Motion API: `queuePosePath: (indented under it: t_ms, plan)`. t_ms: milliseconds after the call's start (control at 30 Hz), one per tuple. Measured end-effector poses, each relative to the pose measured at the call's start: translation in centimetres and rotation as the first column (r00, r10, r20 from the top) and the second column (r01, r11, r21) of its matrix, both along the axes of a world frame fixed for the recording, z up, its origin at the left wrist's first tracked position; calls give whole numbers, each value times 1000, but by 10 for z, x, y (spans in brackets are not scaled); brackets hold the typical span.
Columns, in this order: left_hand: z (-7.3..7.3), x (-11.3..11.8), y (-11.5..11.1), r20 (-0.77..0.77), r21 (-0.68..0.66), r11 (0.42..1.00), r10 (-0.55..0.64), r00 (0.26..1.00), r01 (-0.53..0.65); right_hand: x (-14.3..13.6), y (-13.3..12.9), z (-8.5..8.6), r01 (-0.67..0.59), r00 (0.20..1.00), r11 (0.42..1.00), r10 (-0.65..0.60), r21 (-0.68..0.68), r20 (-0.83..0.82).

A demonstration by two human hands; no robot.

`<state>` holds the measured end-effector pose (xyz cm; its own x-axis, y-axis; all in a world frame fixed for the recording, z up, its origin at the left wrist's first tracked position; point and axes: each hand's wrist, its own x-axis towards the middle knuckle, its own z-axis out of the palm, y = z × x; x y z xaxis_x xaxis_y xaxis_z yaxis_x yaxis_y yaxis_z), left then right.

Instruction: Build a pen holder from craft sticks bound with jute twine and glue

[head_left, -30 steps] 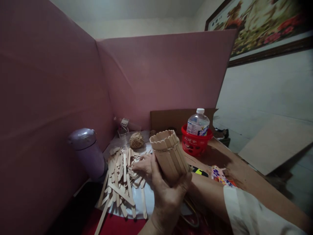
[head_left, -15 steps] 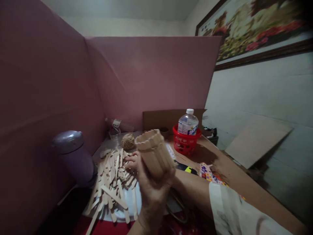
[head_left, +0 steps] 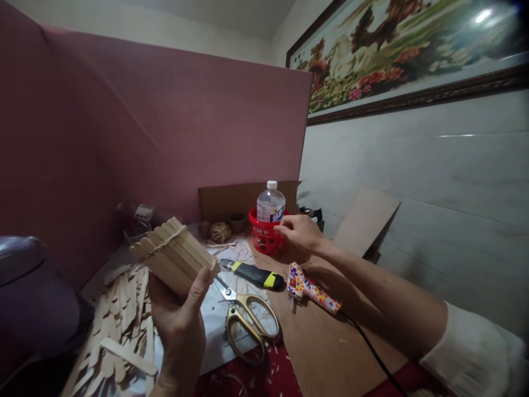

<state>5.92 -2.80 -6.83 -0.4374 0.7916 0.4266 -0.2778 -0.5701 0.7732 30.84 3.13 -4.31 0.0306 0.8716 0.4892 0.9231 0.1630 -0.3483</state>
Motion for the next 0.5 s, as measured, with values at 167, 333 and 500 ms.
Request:
queuePosePath:
  t_ms: [167, 333, 500]
  plan:
    - [0, 1, -1, 13, -26, 1000, 8, 1000, -8, 23, 21, -16, 264, 944, 960, -236, 97, -230]
    - [-1, 1, 2, 36, -62, 998, 27, 999, -25, 13, 69, 4, 279, 909, 956, -233, 91, -344]
    - [-1, -2, 6, 93, -65, 998, 34, 995, -28, 11, 96, 22, 217, 889, 976, -209, -25, -407]
